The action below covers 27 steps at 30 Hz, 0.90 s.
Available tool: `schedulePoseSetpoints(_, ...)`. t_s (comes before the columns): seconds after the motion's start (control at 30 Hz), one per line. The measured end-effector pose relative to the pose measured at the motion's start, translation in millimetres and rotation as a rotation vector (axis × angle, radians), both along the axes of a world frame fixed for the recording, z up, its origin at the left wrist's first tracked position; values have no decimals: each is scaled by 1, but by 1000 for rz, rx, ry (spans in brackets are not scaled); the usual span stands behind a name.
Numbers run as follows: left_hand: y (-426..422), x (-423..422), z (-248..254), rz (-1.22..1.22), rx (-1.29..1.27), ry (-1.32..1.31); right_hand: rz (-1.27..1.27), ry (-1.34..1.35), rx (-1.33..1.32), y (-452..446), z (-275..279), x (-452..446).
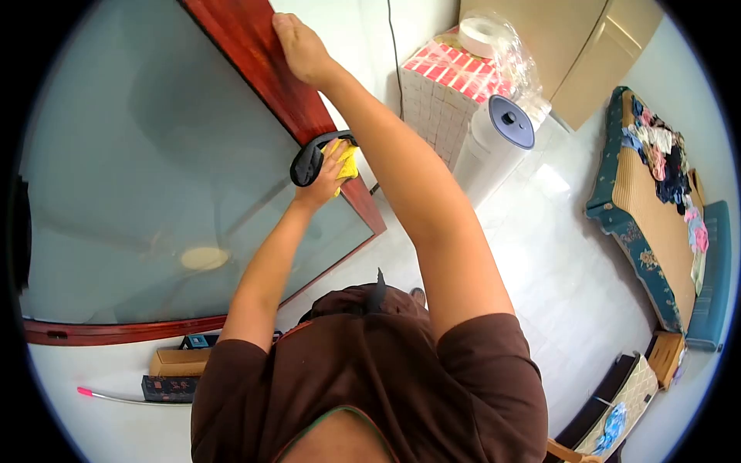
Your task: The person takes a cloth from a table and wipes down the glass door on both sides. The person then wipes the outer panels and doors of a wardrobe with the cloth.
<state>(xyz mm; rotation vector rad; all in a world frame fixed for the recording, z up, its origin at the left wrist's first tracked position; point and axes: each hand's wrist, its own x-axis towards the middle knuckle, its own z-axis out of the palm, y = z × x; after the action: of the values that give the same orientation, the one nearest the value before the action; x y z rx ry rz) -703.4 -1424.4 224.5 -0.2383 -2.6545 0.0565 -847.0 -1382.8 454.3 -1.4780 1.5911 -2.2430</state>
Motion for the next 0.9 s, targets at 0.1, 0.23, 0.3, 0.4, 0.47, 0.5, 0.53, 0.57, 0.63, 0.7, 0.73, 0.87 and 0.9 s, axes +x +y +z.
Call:
schedulePoseSetpoints(0.1, 10, 11, -7, -13, 62, -25, 37, -61, 147, 16, 8, 6)
schedulePoseSetpoints(0.23, 5, 22, -7, -56, 145, -62, 72, -71, 148, 28, 9, 7)
schedulePoseSetpoints(0.3, 10, 33, -13, -31, 277, -89, 76, -43, 210, 37, 7, 5)
schedulePoseSetpoints(0.4, 15, 57, -25, 113, 422, -114, 158, -51, 241, 58, -13, 7)
schedulePoseSetpoints(0.47, 19, 63, -26, 184, 484, -91, 269, -85, 240, 69, -29, 1)
schedulePoseSetpoints(0.5, 21, 64, -23, 191, 491, -88, 227, -49, 223, 75, -39, 1)
schedulePoseSetpoints(0.53, 23, 65, -18, 198, 500, -84, 185, -13, 206, 82, -51, 3)
schedulePoseSetpoints(0.57, 26, 65, -13, 204, 508, -76, 141, 27, 190, 90, -65, 5)
schedulePoseSetpoints(0.63, 42, 67, -1, 325, 1065, 22, 18, -53, 232, 107, -122, 4)
schedulePoseSetpoints(0.7, 67, 72, 20, 418, 1429, 97, -59, -196, 392, 129, -194, 14)
schedulePoseSetpoints(0.73, 82, 70, 33, 413, 1423, 99, 25, -341, 394, 147, -210, 33)
schedulePoseSetpoints(0.87, 119, 53, 21, 253, 993, -44, 534, -1206, 246, 177, -287, 97)
schedulePoseSetpoints(0.9, 109, 48, -10, 126, 879, -186, 736, -1514, 165, 188, -276, 104)
